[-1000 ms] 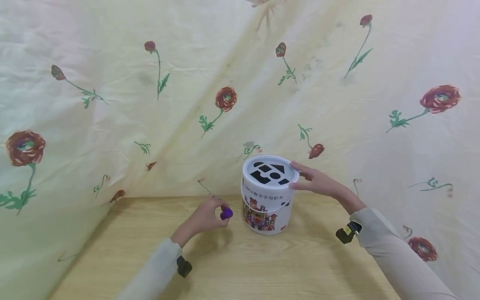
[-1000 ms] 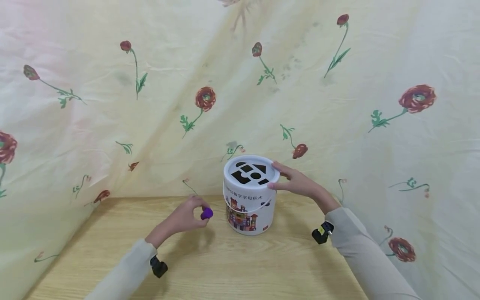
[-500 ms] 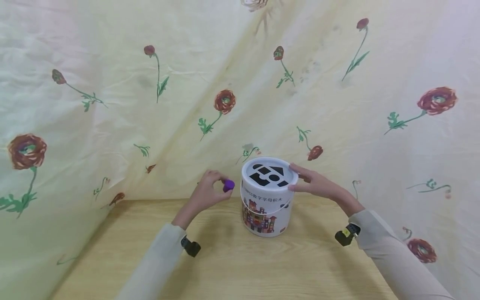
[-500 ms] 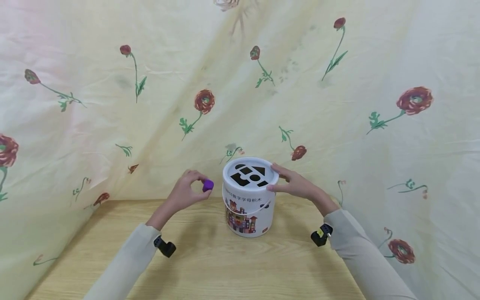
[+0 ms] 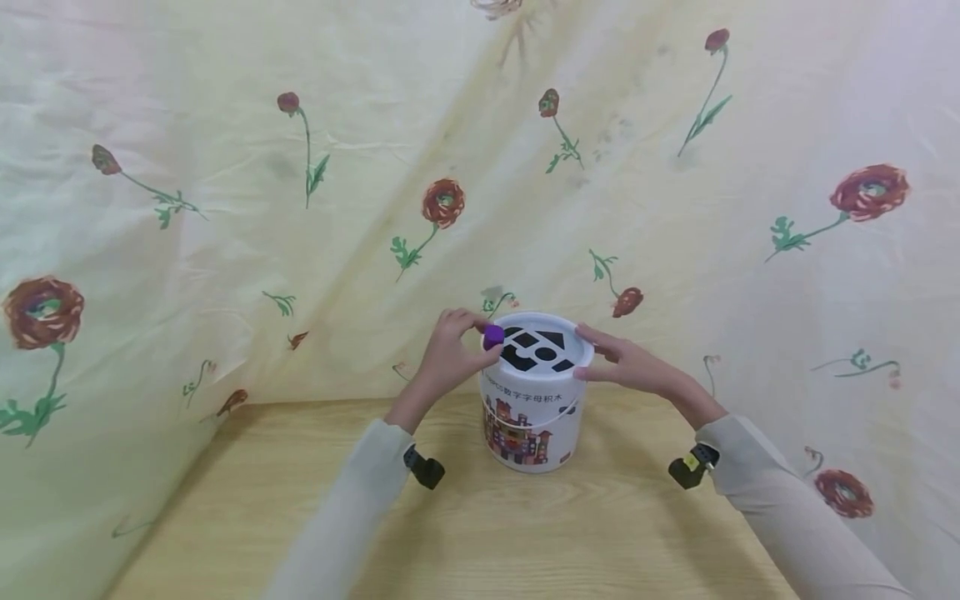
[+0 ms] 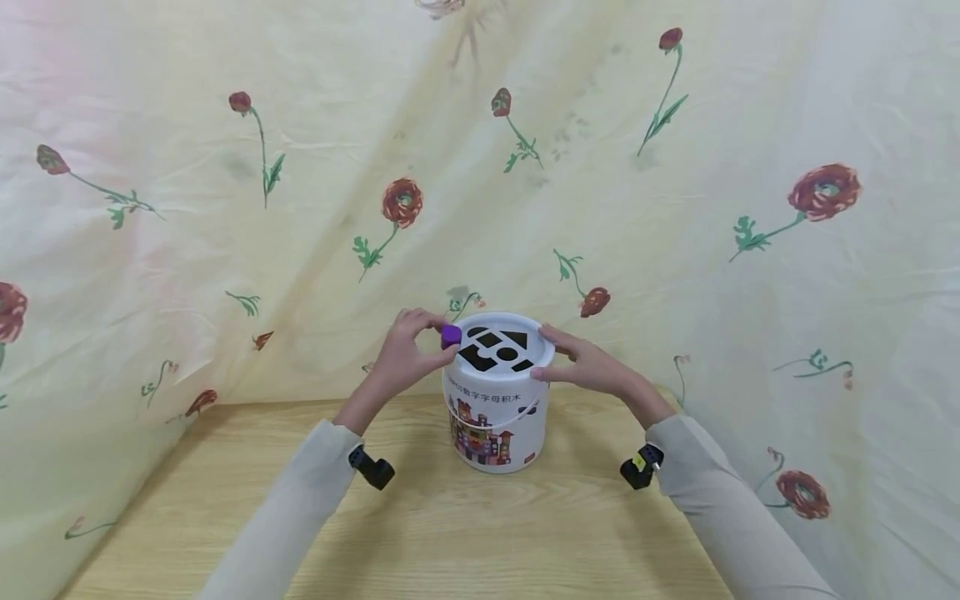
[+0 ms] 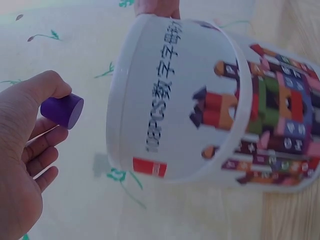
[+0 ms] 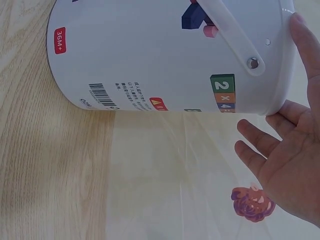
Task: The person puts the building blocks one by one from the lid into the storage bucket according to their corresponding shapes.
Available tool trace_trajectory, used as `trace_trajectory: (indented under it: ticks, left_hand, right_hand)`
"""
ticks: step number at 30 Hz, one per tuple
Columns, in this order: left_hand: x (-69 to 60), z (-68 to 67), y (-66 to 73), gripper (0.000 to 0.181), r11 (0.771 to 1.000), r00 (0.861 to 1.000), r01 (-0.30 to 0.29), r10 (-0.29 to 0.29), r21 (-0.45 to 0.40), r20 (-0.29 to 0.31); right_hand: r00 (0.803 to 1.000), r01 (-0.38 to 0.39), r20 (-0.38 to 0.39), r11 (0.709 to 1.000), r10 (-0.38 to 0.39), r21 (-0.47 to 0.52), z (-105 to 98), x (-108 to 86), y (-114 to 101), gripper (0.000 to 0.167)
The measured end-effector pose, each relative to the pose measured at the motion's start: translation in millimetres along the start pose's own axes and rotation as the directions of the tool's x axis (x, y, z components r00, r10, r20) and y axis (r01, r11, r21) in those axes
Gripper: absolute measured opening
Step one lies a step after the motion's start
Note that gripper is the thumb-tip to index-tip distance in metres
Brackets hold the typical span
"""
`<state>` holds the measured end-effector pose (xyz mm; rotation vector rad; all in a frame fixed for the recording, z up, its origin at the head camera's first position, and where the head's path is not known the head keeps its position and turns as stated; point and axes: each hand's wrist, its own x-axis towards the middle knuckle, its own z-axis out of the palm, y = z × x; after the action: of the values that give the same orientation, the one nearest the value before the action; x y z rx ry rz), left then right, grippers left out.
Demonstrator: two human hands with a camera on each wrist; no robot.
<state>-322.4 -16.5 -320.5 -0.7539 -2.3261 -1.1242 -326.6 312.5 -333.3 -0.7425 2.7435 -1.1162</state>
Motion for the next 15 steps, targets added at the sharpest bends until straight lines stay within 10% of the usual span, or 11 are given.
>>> trace_trajectory:
  ticks: [15]
  left_hand:
    - [21.0,42.4,20.5,0.038,0.996,0.997,0.058,-0.055,-0.063,0.052]
  right_hand:
    - [1.000,0.014,0.007,1.000,-0.014,-0.002,-1.5,0.8,-0.2,0.087]
